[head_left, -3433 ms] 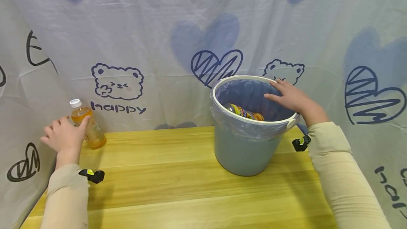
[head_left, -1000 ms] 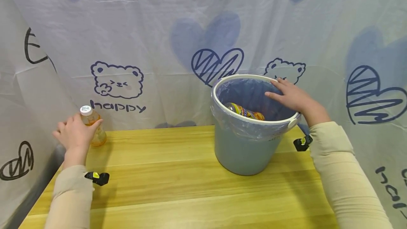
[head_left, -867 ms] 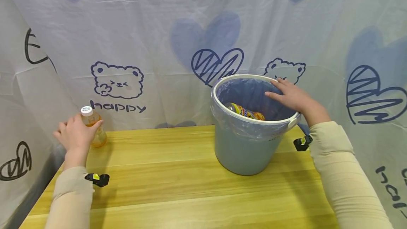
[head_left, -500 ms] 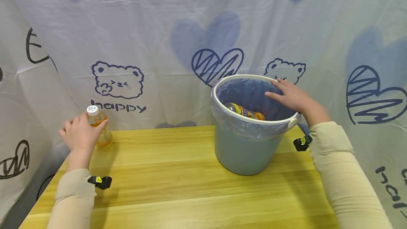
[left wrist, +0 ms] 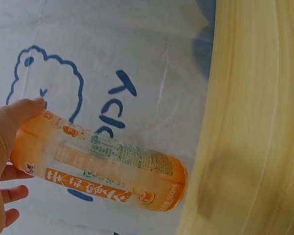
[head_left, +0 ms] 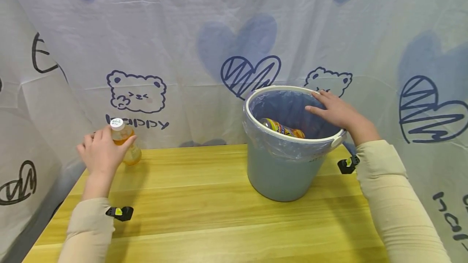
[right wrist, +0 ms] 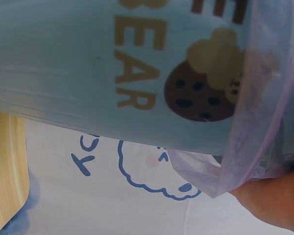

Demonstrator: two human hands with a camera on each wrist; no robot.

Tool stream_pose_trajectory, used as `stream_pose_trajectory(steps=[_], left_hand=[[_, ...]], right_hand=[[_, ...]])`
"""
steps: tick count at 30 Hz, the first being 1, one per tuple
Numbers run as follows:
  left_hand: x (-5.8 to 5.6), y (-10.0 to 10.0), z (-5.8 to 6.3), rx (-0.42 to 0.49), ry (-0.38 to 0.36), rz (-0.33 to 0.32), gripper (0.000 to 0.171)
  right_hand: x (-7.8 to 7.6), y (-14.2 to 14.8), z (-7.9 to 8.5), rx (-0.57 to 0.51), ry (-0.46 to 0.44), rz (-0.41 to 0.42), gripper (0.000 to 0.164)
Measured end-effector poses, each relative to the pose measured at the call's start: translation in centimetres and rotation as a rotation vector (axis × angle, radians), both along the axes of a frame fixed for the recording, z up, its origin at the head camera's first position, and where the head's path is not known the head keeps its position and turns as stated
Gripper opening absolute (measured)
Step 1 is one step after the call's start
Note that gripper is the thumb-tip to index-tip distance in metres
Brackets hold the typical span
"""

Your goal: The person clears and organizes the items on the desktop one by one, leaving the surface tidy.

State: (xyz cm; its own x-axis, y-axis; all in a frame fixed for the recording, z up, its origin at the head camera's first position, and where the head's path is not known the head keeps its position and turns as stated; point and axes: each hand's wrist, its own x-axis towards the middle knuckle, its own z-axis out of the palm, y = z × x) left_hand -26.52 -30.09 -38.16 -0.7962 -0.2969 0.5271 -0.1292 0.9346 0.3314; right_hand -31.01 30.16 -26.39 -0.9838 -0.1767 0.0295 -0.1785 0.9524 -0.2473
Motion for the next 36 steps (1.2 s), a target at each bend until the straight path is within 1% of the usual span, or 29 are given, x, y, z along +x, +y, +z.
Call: stream_pose_trajectory(steps=[5, 9, 13, 16, 20, 24, 29, 36], left_hand=[[0.3, 1.1, 0.3, -0.011, 0.071, -0.015, 0.078], [0.5, 2.0, 0.7, -0.016, 0.117, -0.043, 0.077], [0.7, 2.9, 1.0, -0.023, 0.184, -0.074, 0.074], [0.7, 3.6, 1.1, -0.026, 0.246, -0.101, 0.072], [0.6, 4.7, 1.3, -0.04, 0.31, -0.131, 0.072], [0.4, 5.8, 1.6, -0.052, 0.353, -0.15, 0.072], [0.5, 7.1, 2.0, -0.042, 0.394, -0.175, 0.073], [0.4, 9.0, 2.9, 0.004, 0.453, -0.223, 0.073]], right_hand=[[0.0, -0.1, 0.0, 0.001, 0.002, -0.003, 0.083], [0.1, -0.1, 0.0, 0.003, 0.007, 0.0, 0.083], [0.2, -0.1, 0.0, 0.002, 0.006, 0.001, 0.084], [0.2, -0.1, 0.0, 0.001, 0.005, 0.001, 0.085], [0.2, -0.1, 0.0, 0.001, 0.006, 0.001, 0.084], [0.1, -0.1, 0.0, -0.001, 0.004, -0.001, 0.084], [0.0, -0.1, -0.1, 0.001, 0.002, 0.001, 0.083], [0.1, -0.1, 0.0, -0.005, 0.007, 0.007, 0.085]])
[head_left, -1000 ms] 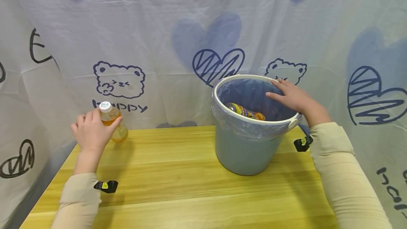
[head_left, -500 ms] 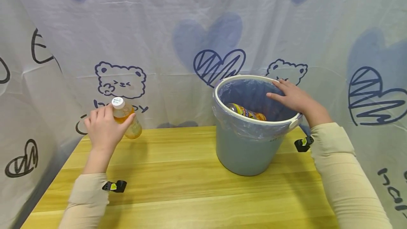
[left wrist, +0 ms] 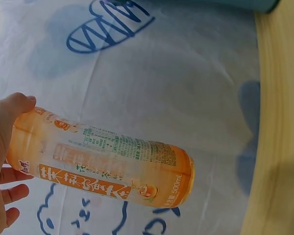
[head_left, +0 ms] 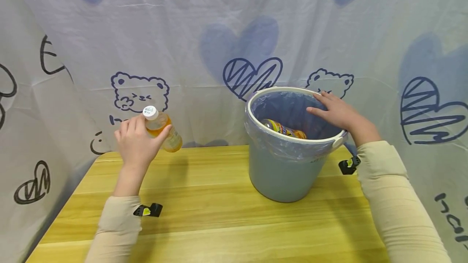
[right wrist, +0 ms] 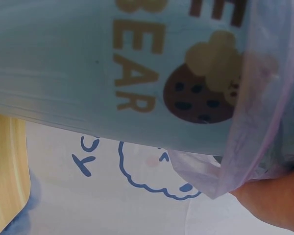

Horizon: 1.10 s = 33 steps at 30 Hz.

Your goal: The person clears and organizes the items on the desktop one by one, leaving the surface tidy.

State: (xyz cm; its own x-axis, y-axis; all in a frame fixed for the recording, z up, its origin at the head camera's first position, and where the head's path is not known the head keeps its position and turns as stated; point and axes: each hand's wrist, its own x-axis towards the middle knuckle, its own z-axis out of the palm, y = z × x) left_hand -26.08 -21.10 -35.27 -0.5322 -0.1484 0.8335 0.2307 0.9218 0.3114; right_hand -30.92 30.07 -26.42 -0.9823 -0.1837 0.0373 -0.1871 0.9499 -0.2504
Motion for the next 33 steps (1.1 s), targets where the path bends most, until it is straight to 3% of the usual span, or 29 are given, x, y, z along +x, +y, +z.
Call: stream_pose_trajectory(steps=[12, 22, 33], left_hand=[[0.0, 3.0, 1.5, 0.056, 0.063, -0.086, 0.068], [-0.4, 5.0, 3.1, 0.175, 0.073, -0.173, 0.068], [-0.5, 6.9, 4.8, 0.244, 0.144, -0.268, 0.063]], right_hand=[[0.1, 0.0, 0.1, -0.005, -0.003, 0.003, 0.083], [0.1, 0.0, 0.1, 0.008, -0.002, 0.0, 0.085], [0.2, 0.0, 0.1, 0.006, -0.003, 0.003, 0.084]])
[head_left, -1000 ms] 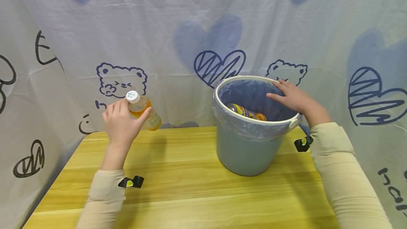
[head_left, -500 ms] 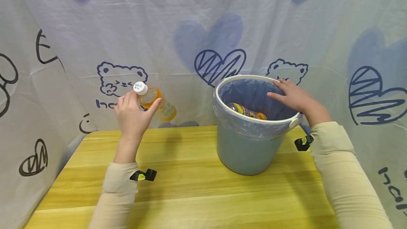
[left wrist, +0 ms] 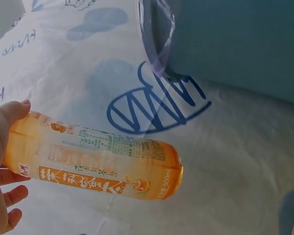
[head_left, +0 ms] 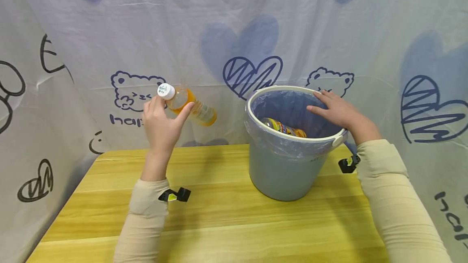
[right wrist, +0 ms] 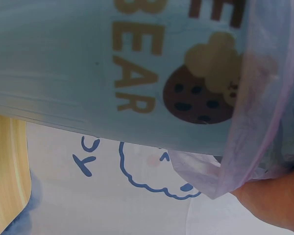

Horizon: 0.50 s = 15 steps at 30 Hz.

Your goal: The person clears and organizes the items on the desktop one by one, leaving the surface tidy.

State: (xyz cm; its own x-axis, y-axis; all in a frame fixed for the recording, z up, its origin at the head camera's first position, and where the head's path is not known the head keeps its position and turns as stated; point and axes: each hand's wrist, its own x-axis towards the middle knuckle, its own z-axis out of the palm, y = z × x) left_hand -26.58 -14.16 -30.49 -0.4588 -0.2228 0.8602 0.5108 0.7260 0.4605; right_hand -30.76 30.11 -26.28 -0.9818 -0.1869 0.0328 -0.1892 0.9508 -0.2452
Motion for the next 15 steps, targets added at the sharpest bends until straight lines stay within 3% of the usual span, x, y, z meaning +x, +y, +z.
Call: stream_pose_trajectory(steps=[10, 15], left_hand=[[0.4, 1.6, 1.3, 0.064, 0.073, -0.088, 0.062], [0.5, 2.4, 1.7, 0.065, 0.119, -0.133, 0.077]], right_hand=[[0.0, 0.1, 0.0, -0.005, -0.003, -0.001, 0.084], [0.0, 0.1, -0.1, 0.001, -0.004, 0.002, 0.086]])
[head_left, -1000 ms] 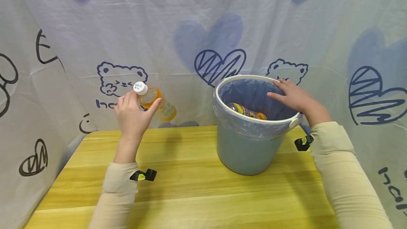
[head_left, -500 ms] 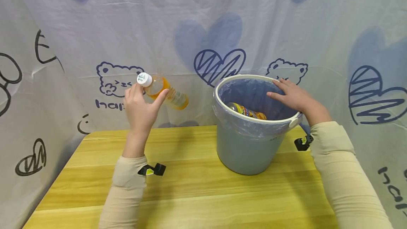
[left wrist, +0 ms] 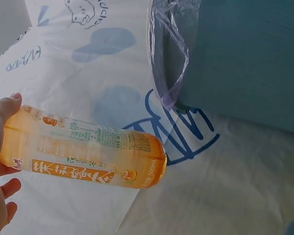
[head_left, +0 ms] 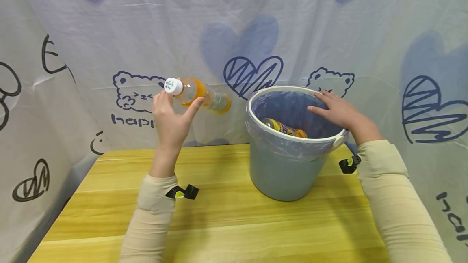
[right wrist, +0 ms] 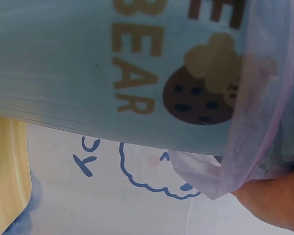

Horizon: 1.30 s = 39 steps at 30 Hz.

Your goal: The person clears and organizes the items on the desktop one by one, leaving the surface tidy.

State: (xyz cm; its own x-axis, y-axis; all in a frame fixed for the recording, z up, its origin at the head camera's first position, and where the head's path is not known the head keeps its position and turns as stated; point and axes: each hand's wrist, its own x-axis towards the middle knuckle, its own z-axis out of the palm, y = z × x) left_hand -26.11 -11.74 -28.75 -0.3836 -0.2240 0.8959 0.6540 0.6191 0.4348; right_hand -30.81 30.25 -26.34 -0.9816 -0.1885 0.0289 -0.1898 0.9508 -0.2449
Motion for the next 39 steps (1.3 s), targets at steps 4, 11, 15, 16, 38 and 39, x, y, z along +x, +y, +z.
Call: stream_pose_trajectory(steps=[4, 11, 15, 16, 38, 39], left_hand=[[0.1, 0.6, 0.3, 0.009, 0.034, -0.017, 0.085], [0.2, 1.7, 0.8, 0.039, 0.085, -0.105, 0.081], [0.2, 2.4, 0.9, 0.045, 0.116, -0.169, 0.081], [0.2, 2.6, 0.9, 0.037, 0.129, -0.179, 0.081], [0.0, 4.9, -0.1, -0.133, 0.107, -0.284, 0.08], [-0.1, 4.9, -0.2, -0.148, 0.104, -0.29, 0.078]], right_hand=[[0.0, 0.0, 0.0, -0.002, -0.003, -0.005, 0.084], [-0.2, 0.2, -0.2, -0.006, 0.002, -0.008, 0.084], [-0.2, 0.2, -0.2, -0.007, 0.004, -0.007, 0.085], [-0.2, 0.2, -0.2, -0.007, 0.004, -0.006, 0.084], [-0.1, -0.1, 0.0, 0.001, 0.006, -0.006, 0.084], [0.0, -0.1, 0.0, 0.001, 0.005, -0.005, 0.084]])
